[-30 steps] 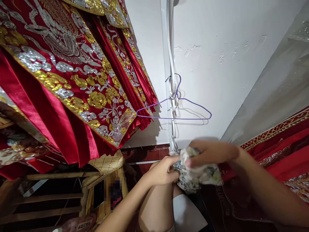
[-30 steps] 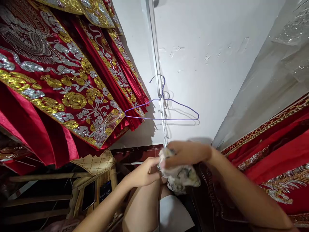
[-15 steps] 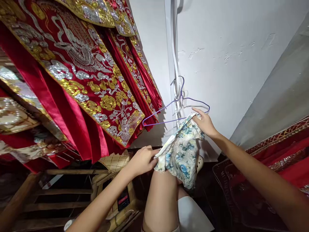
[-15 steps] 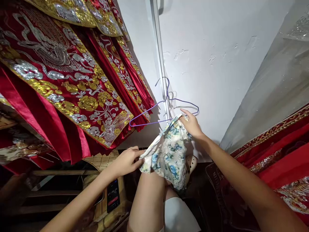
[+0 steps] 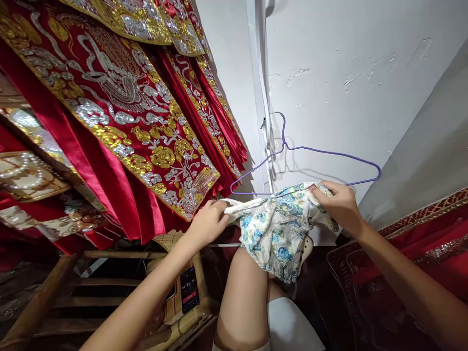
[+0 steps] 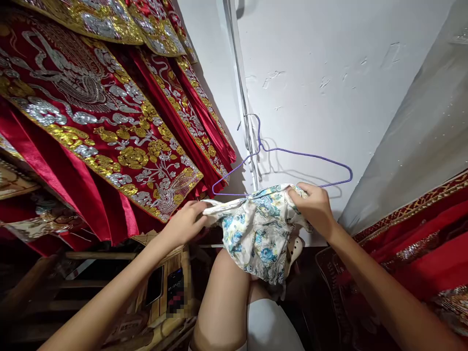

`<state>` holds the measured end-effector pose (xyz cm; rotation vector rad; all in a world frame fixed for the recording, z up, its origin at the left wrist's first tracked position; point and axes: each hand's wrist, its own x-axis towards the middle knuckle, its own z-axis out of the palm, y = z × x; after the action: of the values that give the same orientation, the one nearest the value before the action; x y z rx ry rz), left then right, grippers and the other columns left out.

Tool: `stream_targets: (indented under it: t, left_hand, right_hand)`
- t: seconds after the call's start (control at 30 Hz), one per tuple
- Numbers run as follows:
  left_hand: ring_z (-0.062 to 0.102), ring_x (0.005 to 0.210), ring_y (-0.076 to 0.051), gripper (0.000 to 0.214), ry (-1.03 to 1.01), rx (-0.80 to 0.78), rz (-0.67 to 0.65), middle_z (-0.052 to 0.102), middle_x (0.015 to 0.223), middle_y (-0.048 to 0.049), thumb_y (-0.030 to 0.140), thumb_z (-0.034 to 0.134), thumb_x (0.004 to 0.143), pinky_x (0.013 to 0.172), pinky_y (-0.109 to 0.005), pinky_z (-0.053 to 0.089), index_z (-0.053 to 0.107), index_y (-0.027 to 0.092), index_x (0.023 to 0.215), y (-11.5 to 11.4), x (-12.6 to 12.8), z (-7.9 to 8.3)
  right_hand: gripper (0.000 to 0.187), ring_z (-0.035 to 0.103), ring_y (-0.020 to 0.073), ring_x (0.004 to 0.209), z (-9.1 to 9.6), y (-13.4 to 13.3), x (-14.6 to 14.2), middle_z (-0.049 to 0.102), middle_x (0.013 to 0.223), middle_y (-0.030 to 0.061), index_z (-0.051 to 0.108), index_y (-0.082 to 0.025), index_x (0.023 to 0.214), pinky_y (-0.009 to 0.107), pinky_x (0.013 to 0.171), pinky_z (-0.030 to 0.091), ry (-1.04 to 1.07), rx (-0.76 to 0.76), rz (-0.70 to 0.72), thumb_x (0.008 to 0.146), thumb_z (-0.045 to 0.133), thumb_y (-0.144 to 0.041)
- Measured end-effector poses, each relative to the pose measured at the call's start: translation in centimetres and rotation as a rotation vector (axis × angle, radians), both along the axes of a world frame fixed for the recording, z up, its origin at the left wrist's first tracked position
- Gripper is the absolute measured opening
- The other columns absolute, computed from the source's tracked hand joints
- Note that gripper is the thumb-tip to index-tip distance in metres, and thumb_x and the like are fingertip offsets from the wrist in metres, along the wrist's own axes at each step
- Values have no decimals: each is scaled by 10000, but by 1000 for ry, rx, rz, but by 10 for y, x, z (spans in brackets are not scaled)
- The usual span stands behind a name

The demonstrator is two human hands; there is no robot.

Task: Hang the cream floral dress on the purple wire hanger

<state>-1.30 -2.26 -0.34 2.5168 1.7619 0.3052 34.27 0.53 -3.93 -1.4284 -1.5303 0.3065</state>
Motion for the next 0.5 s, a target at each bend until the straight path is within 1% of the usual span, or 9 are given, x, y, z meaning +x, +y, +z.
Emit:
stream_targets:
  t: [0.07,0.1,0.17,0.23,0.27,0.33,0.4,0.43,0.5]
  left_hand:
    - [605,1077,-335,260,-15,29,34,717,1093,-131,290,400,925,951,-466,492,643,198,935,12,4,8]
    - [623,1037,-329,272,-18,13,45,719,1057,-130,308,389,929,927,-455,498,639,200,926,19,5,11]
    - [652,972,-311,276,-39,-57,36,725,1000,-119,328,388,926,904,-432,505,635,207,918,31,7,13]
    - [657,957,-299,254,-77,-66,6,721,960,-110,323,397,912,924,-426,503,625,213,883,38,9,14]
    - [650,976,-299,242,-101,-26,-12,714,949,-109,316,397,907,955,-435,494,611,216,851,40,10,15]
    - [617,1052,-309,228,-164,120,-51,691,928,-110,296,382,901,1039,-471,452,560,221,779,40,14,20]
    - [597,1063,-302,234,-268,238,-92,662,895,-98,282,364,911,1060,-480,433,512,224,738,38,21,30]
    - [601,1014,-285,245,-341,252,-112,647,868,-84,283,357,922,1022,-462,455,510,222,740,37,24,36]
    - [596,865,-238,252,-510,217,-148,633,835,-55,298,369,936,878,-394,503,556,210,792,41,30,47]
  right_hand:
    - [422,234,132,599,9,-9,3,202,628,-39,289,-238,594,290,551,196,39,1,-16,840,596,-390]
    - [424,230,131,601,13,-12,4,193,636,-38,275,-240,595,290,551,192,54,-2,-16,831,597,-381]
    - [418,228,129,603,18,-18,4,189,642,-37,261,-242,596,290,548,184,67,-9,-14,816,594,-367]
    - [404,221,128,605,19,-22,4,189,644,-36,266,-240,597,290,543,181,61,-26,-23,809,589,-359]
    - [394,217,128,606,18,-23,4,189,644,-36,275,-238,597,290,541,183,56,-37,-27,808,586,-356]
    - [376,216,129,608,15,-24,1,192,640,-38,299,-235,597,289,537,193,54,-52,-34,805,588,-354]
    - [365,225,129,598,12,-24,-3,203,625,-41,324,-233,595,289,529,203,81,-80,-18,802,597,-359]
    - [363,231,128,588,9,-24,-7,213,615,-42,336,-233,593,290,522,205,104,-99,1,801,602,-365]
    - [342,262,129,568,6,-25,-15,264,592,-43,390,-231,590,290,509,221,152,-133,68,811,602,-383]
